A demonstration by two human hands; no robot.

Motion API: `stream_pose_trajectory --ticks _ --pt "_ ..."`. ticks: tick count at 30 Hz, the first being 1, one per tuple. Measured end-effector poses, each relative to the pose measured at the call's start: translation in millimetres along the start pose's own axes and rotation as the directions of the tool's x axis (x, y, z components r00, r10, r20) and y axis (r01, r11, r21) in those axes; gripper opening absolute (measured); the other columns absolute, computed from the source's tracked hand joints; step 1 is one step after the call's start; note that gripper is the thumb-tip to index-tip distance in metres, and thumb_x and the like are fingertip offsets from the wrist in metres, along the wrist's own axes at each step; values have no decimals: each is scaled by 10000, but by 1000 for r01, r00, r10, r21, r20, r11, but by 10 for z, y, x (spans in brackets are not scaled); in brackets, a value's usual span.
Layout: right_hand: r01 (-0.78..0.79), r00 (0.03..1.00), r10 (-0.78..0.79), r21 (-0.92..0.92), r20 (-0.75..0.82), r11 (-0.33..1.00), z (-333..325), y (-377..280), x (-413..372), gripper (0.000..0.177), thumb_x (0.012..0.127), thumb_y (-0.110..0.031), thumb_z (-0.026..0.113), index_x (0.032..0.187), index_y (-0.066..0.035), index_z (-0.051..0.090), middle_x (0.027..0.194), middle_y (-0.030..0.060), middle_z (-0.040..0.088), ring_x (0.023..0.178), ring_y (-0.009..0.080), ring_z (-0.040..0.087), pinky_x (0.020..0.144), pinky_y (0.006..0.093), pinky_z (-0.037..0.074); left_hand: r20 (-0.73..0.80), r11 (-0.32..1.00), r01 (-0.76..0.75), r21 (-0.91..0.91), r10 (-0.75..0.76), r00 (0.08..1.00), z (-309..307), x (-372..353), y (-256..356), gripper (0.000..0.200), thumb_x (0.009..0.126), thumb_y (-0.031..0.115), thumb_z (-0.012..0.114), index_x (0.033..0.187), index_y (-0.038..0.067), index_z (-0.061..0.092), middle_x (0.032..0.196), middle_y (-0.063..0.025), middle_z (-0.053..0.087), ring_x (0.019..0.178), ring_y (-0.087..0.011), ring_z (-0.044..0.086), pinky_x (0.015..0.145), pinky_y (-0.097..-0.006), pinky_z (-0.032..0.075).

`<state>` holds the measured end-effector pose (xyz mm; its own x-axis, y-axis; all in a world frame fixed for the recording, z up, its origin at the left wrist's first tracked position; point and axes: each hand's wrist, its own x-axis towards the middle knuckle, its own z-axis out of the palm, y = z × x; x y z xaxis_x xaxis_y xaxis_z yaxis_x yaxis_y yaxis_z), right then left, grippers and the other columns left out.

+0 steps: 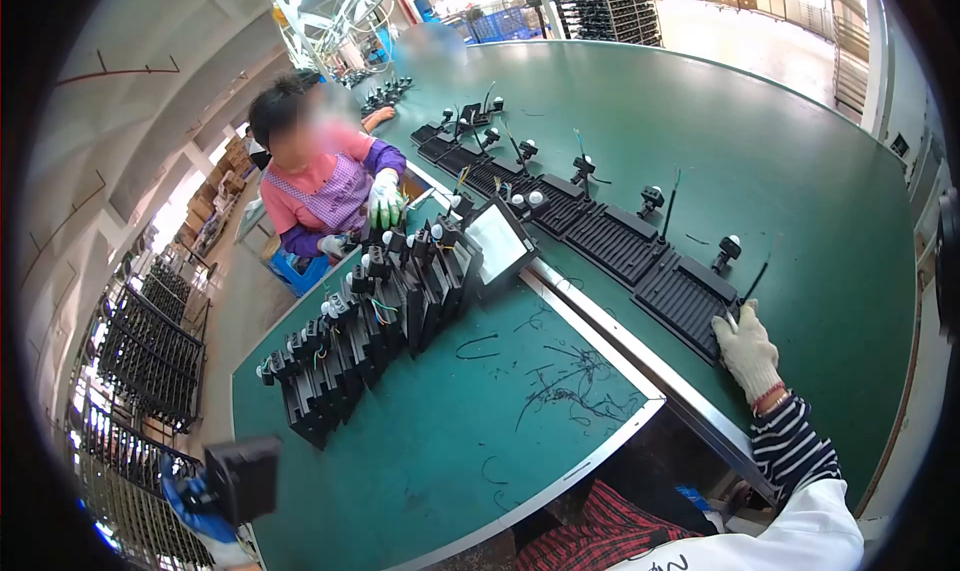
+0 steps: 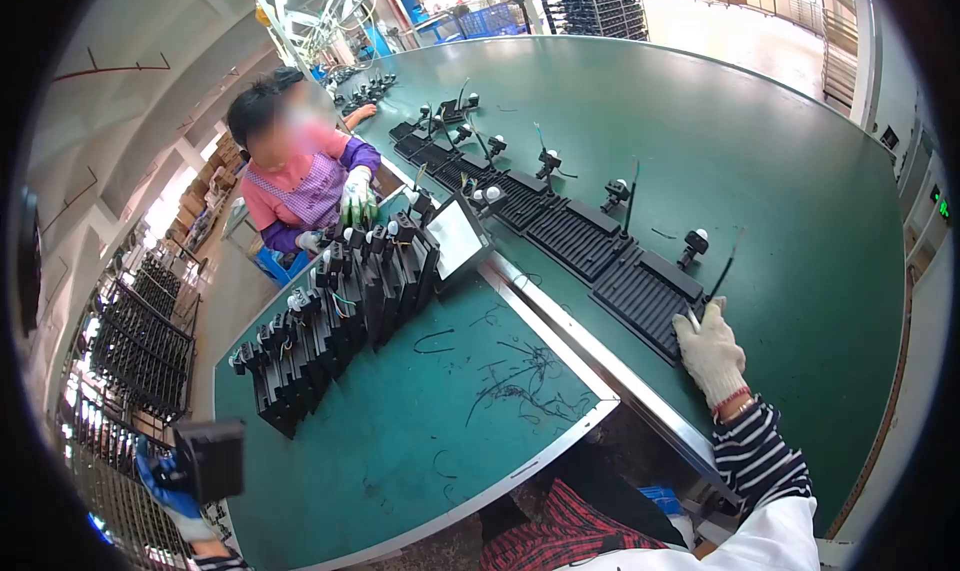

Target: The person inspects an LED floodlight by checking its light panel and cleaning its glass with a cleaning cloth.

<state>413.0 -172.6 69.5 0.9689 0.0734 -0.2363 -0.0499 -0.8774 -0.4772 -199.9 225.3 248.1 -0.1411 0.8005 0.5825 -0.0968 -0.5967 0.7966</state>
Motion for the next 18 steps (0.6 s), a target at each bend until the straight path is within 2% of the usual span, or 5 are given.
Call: stream_pose_trajectory --ticks 7,12,15,16,18 --pt "111 987 -132 211 88 971 659 -1116 846 808 962 -518 527 1492 10 222 1186 239 667 1074 348 682 889 461 535 452 965 102 -243 20 892 764 -1163 160 651 1001 500 493 1418 4 442 548 28 400 523 -105 417 706 -348 467" --pt "37 906 -405 929 125 369 618 -1693 522 365 1076 -368 417 945 -91 614 660 -1 538 454 87 445 458 263 440 635 911 87 -403 209 744 1626 -1610 350 673 949 570 552 1330 17 496 519 28 453 507 -125 468 670 -364 468" --pt "109 574 -540 597 616 795 127 -1592 -454 434 1051 -428 414 1030 -81 672 806 37 668 617 103 546 556 256 474 681 828 78 -556 399 614 1969 -1638 376 620 922 543 622 1241 22 517 513 24 506 489 -135 507 639 -360 489" --pt "56 258 -941 969 217 239 892 -1182 -529 481 1013 -487 472 1133 -61 660 966 46 700 669 106 566 607 268 500 658 802 78 -592 426 621 2073 -1706 393 578 906 509 665 1185 24 519 526 16 525 486 -143 521 658 -375 510" --pt "49 213 -624 630 752 775 406 -1204 -1382 478 1018 -490 509 1137 -54 667 940 42 690 691 86 575 577 266 497 663 780 92 -619 455 595 2202 -1820 418 566 892 487 697 1156 16 527 527 -16 562 494 -166 563 683 -392 534"
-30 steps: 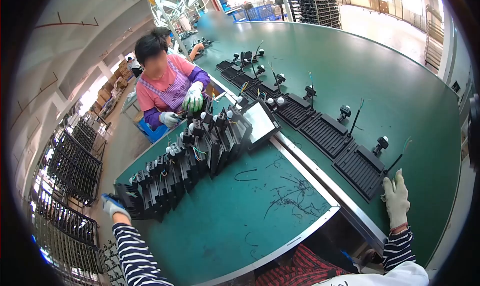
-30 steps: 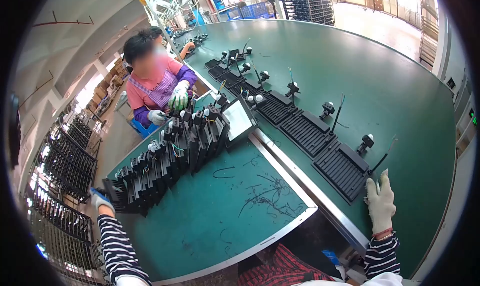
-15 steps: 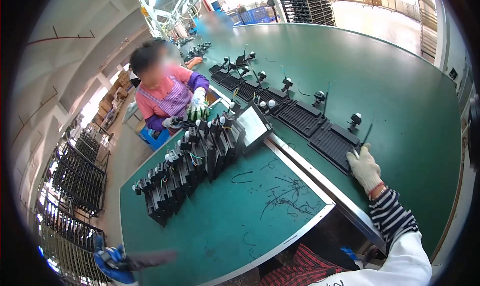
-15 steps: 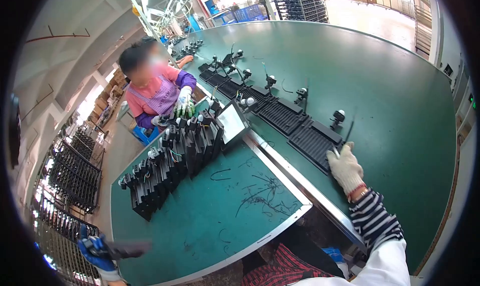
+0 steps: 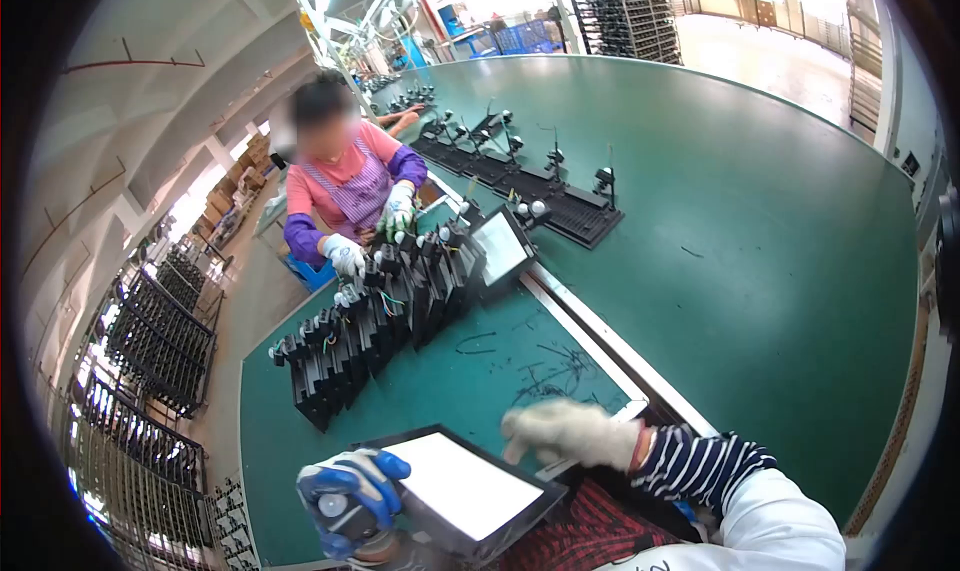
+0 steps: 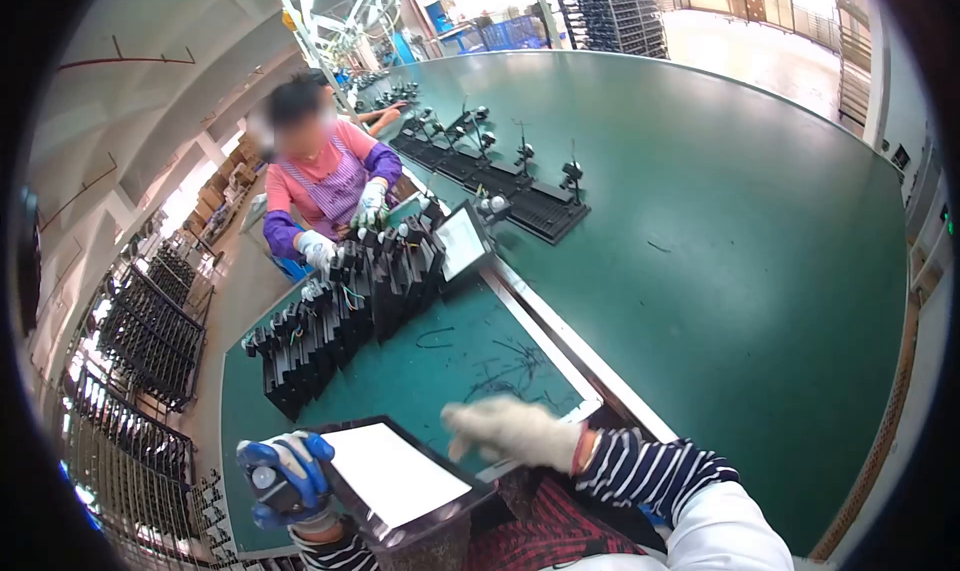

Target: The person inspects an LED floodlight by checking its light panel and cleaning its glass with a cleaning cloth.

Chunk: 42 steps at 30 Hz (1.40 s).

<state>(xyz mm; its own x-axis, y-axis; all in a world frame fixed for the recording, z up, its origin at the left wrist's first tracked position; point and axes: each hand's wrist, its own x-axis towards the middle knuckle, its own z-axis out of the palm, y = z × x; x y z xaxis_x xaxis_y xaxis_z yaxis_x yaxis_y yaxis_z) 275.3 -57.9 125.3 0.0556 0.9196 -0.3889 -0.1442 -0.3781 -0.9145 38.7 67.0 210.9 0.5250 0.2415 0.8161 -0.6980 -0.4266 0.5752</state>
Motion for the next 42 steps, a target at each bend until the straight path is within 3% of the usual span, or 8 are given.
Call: stream_pose_trajectory --ticks 4,9,11,15,19,30,35,42 --pt "-180 947 -93 752 306 634 403 407 -158 385 1010 -382 604 1229 -66 607 1069 40 663 866 86 640 751 250 566 16 998 -50 -31 50 999 220 -122 -103 568 905 500 678 1165 14 538 573 -43 596 546 -182 605 744 -443 549" --pt "105 965 -242 702 98 704 232 372 -237 384 956 -248 667 1230 -1 559 1095 59 652 1044 130 639 939 264 511 -698 920 369 -129 -349 625 532 -1094 -239 539 904 142 623 1386 -58 492 1194 -177 635 1154 -324 593 1039 -446 461" --pt "257 965 -262 315 -28 913 193 242 -159 443 911 -342 713 1162 6 601 1005 40 645 990 111 623 873 254 504 -529 746 635 203 -462 712 662 -1409 -195 508 925 141 583 1385 -58 503 1343 -188 576 1275 -323 536 1092 -449 420" --pt "500 756 -580 -305 -302 811 323 386 -105 442 979 -311 623 1247 39 594 916 62 646 844 142 634 749 266 514 -498 524 612 -593 -835 233 788 -1927 -335 349 930 166 584 1172 -65 684 1300 -154 636 1199 -229 592 1075 -400 438" --pt "230 833 -228 -60 -505 971 118 332 -353 466 1026 -379 555 1157 62 627 781 45 623 689 122 611 631 256 506 -627 608 638 -472 -741 241 804 -2144 -649 400 951 165 532 1240 -95 630 1295 -172 632 1187 -238 600 1090 -381 438" --pt "42 807 -300 -458 -508 888 399 775 -706 745 857 -308 743 1487 -51 440 1153 171 680 1005 200 680 936 328 508 -644 689 675 -263 -647 409 771 -2529 -756 391 987 208 528 1264 -64 570 1295 -170 606 1164 -259 618 1030 -400 497" --pt "318 756 -545 -524 -363 790 25 897 -592 464 938 -186 665 1361 -15 583 993 142 681 862 187 680 791 302 540 -540 495 581 -646 -834 111 762 -1905 -547 549 928 200 558 1390 -83 462 1359 -210 568 1223 -338 593 1063 -462 475" --pt "250 875 -349 -304 -336 919 -138 343 -441 361 1019 -266 573 1260 -6 643 809 54 680 614 83 621 565 235 531 -179 280 382 -881 -943 279 600 -1615 -371 751 853 142 582 1505 -74 277 1463 -283 452 1312 -447 505 1109 -578 410"
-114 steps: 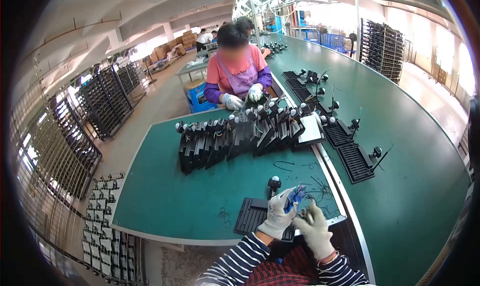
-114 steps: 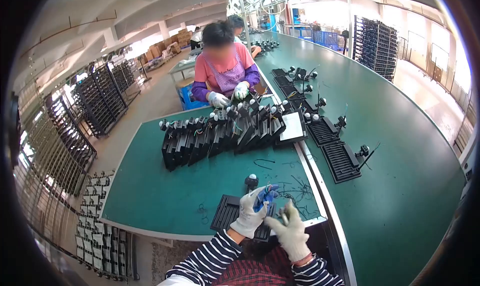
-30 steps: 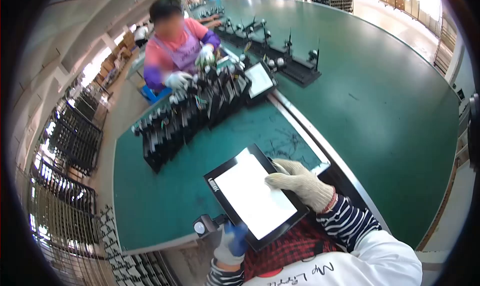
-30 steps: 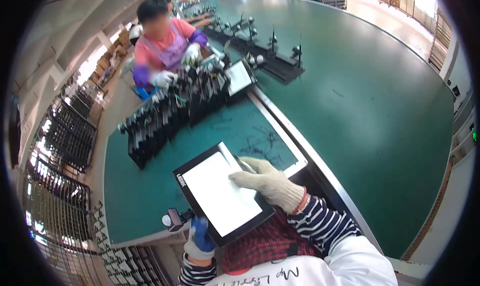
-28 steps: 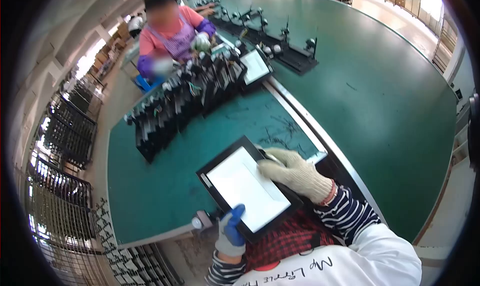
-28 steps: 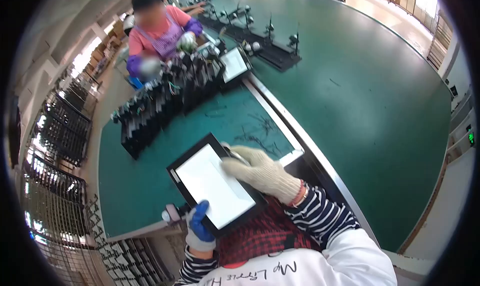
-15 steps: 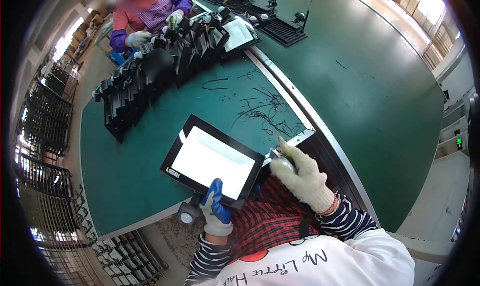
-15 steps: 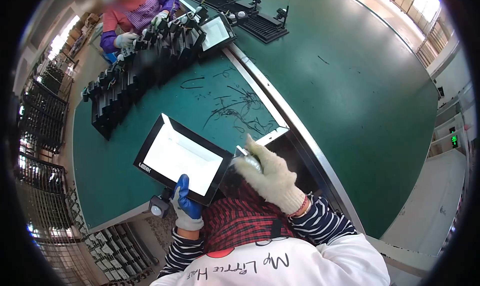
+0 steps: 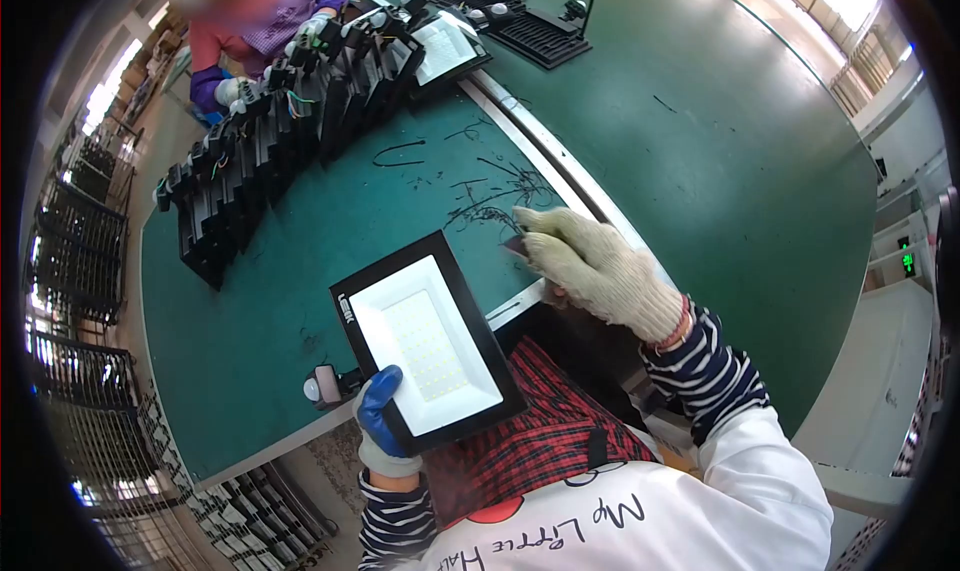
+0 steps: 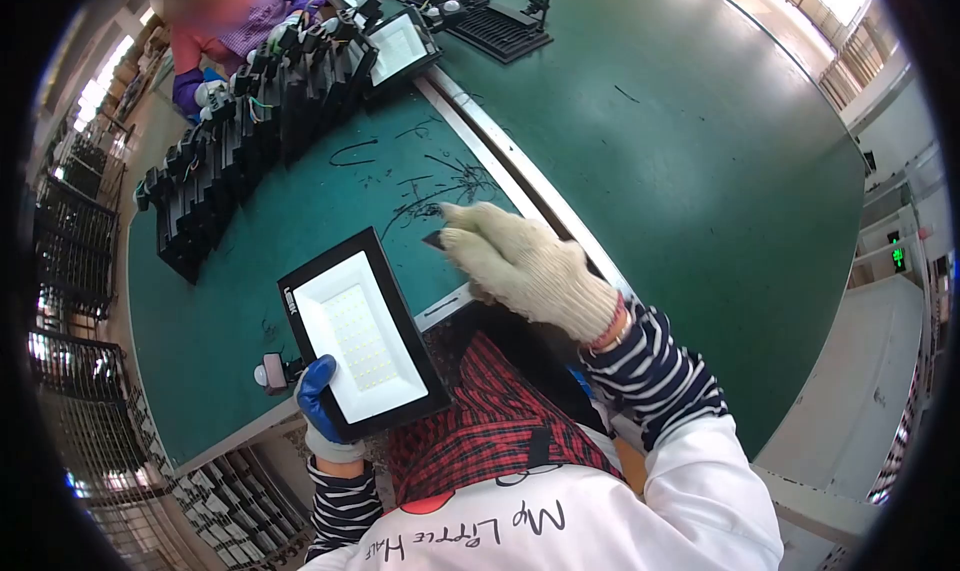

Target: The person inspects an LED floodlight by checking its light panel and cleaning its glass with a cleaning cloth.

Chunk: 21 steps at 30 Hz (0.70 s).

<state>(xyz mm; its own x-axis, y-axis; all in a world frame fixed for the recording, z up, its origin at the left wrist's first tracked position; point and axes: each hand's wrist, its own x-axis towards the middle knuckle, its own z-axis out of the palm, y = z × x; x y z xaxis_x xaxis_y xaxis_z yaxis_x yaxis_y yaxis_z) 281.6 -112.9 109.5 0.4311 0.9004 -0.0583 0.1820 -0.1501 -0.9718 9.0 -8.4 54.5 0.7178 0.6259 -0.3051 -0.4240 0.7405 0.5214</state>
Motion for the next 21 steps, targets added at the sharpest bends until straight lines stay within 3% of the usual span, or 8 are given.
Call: stream_pose_trajectory --ticks 3,4,7,13,19,21 --pt "126 985 -110 -120 130 985 9 -83 165 349 1002 -301 595 1159 2 669 792 50 684 635 78 632 578 239 535 -2 998 54 10 -54 999 55 -44 55 759 841 138 588 1512 -52 289 1466 -282 453 1310 -454 506 1103 -579 415" --pt "159 979 -136 -151 153 976 -8 -74 227 335 978 -327 627 1061 -6 675 817 49 693 673 84 649 627 247 546 -3 997 69 14 -69 998 76 -66 70 761 837 137 590 1514 -46 294 1466 -281 454 1309 -452 508 1102 -577 416" --pt "118 981 -93 -141 170 983 -4 -122 302 366 987 -263 647 1243 -1 642 788 -4 666 663 44 574 611 221 490 -12 995 94 20 -93 996 144 -123 100 765 824 129 594 1514 -36 308 1465 -277 458 1304 -449 514 1096 -569 423" --pt "136 972 -107 -126 210 983 -31 -147 293 322 969 -277 670 1129 2 686 782 -4 665 675 40 573 614 223 493 -50 990 131 53 -128 990 192 -214 186 741 813 121 589 1490 -54 345 1436 -281 488 1281 -451 533 1084 -560 437" --pt "34 963 20 -195 267 980 -64 -273 178 247 954 -256 684 1019 -20 714 775 1 677 683 46 609 633 219 515 -52 992 116 43 -114 992 203 -227 211 723 816 121 581 1477 -68 358 1421 -295 494 1268 -461 538 1079 -563 441" --pt "32 952 29 -194 305 980 -95 -285 157 293 958 -317 656 978 -29 708 818 47 713 699 84 655 653 246 545 -36 994 100 48 -98 995 254 -228 236 731 818 124 580 1482 -69 345 1431 -298 482 1271 -466 534 1079 -568 440"
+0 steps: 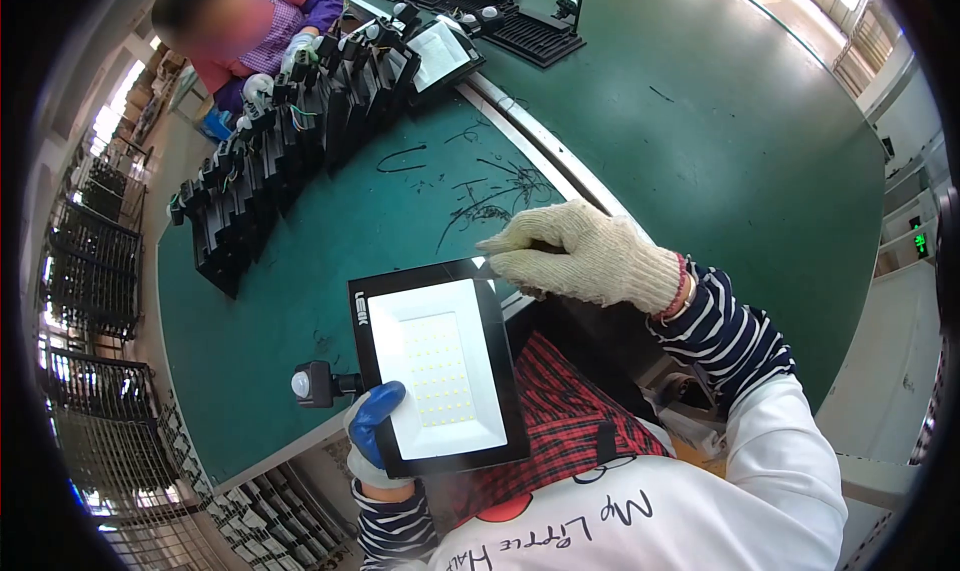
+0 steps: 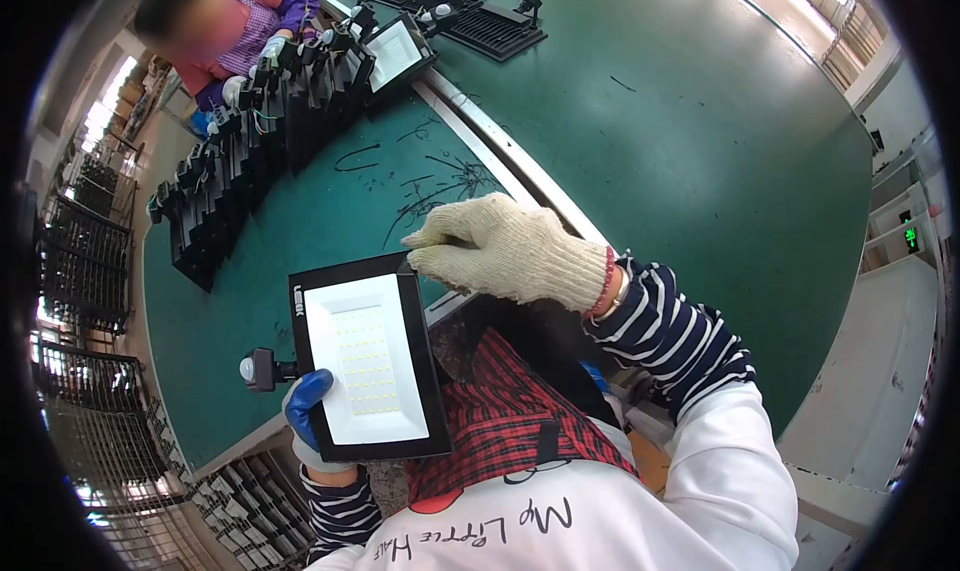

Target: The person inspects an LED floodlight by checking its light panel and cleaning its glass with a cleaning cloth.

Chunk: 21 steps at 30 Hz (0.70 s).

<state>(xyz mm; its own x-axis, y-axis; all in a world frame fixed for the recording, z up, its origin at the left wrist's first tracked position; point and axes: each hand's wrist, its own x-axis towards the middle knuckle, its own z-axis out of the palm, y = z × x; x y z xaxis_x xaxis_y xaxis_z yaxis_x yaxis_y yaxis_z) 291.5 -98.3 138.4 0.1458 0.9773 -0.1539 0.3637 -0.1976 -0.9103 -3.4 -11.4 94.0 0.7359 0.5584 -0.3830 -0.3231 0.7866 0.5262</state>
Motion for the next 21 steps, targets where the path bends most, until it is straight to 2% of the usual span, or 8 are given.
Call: stream_pose_trajectory --ticks 4,9,12,16,17,19,20,21 --pt "1 999 2 -67 51 998 28 -124 -103 342 968 -357 634 1053 -38 721 859 88 743 716 120 688 672 277 566 21 997 -74 16 74 997 110 25 15 752 821 137 578 1494 -68 315 1451 -301 459 1285 -473 521 1085 -584 428" --pt "240 967 -236 -37 94 970 221 -92 -215 368 977 -359 639 1146 -39 708 843 114 735 723 164 711 681 297 571 19 982 -185 44 184 983 180 51 128 765 819 152 575 1504 -56 305 1458 -295 457 1298 -473 511 1093 -601 414" --pt "138 973 -120 -80 198 987 285 -189 -285 363 974 -369 638 1148 -60 713 857 101 738 720 174 712 669 305 569 39 967 -253 38 252 967 223 85 190 768 818 163 574 1505 -52 307 1463 -281 460 1302 -460 514 1094 -601 414" --pt "248 951 -224 -90 215 965 454 -92 -384 403 972 -409 615 1244 -116 667 827 66 723 713 188 714 622 335 564 1 904 -421 73 422 906 176 177 216 701 845 206 586 1472 -29 380 1397 -243 540 1230 -397 590 1037 -547 495" --pt "216 888 -60 -299 457 930 395 -277 -372 404 981 -420 579 1286 -164 645 827 64 718 746 239 721 624 370 568 -49 852 -495 170 509 859 193 187 224 688 870 263 614 1459 -20 397 1374 -232 555 1226 -385 589 1023 -525 513" --pt "444 856 -332 -235 396 865 790 48 -568 322 970 -413 594 1168 -188 709 869 38 739 744 247 716 638 364 583 222 426 -731 533 764 606 -105 299 215 682 903 352 638 1439 -6 417 1376 -216 553 1223 -337 594 1008 -492 537" --pt "558 805 -485 -155 342 815 835 71 -544 280 955 -403 636 1092 -187 751 860 18 746 700 209 713 626 326 586 167 678 -695 241 676 718 36 297 294 640 919 356 632 1417 0 445 1373 -209 560 1218 -320 600 998 -485 545" --pt "442 846 -379 -96 375 892 765 58 -588 286 957 -326 661 1141 -119 735 877 46 752 728 166 718 668 285 584 109 820 -565 -96 573 813 174 291 371 600 935 360 625 1394 6 473 1370 -201 567 1212 -304 606 988 -477 553"
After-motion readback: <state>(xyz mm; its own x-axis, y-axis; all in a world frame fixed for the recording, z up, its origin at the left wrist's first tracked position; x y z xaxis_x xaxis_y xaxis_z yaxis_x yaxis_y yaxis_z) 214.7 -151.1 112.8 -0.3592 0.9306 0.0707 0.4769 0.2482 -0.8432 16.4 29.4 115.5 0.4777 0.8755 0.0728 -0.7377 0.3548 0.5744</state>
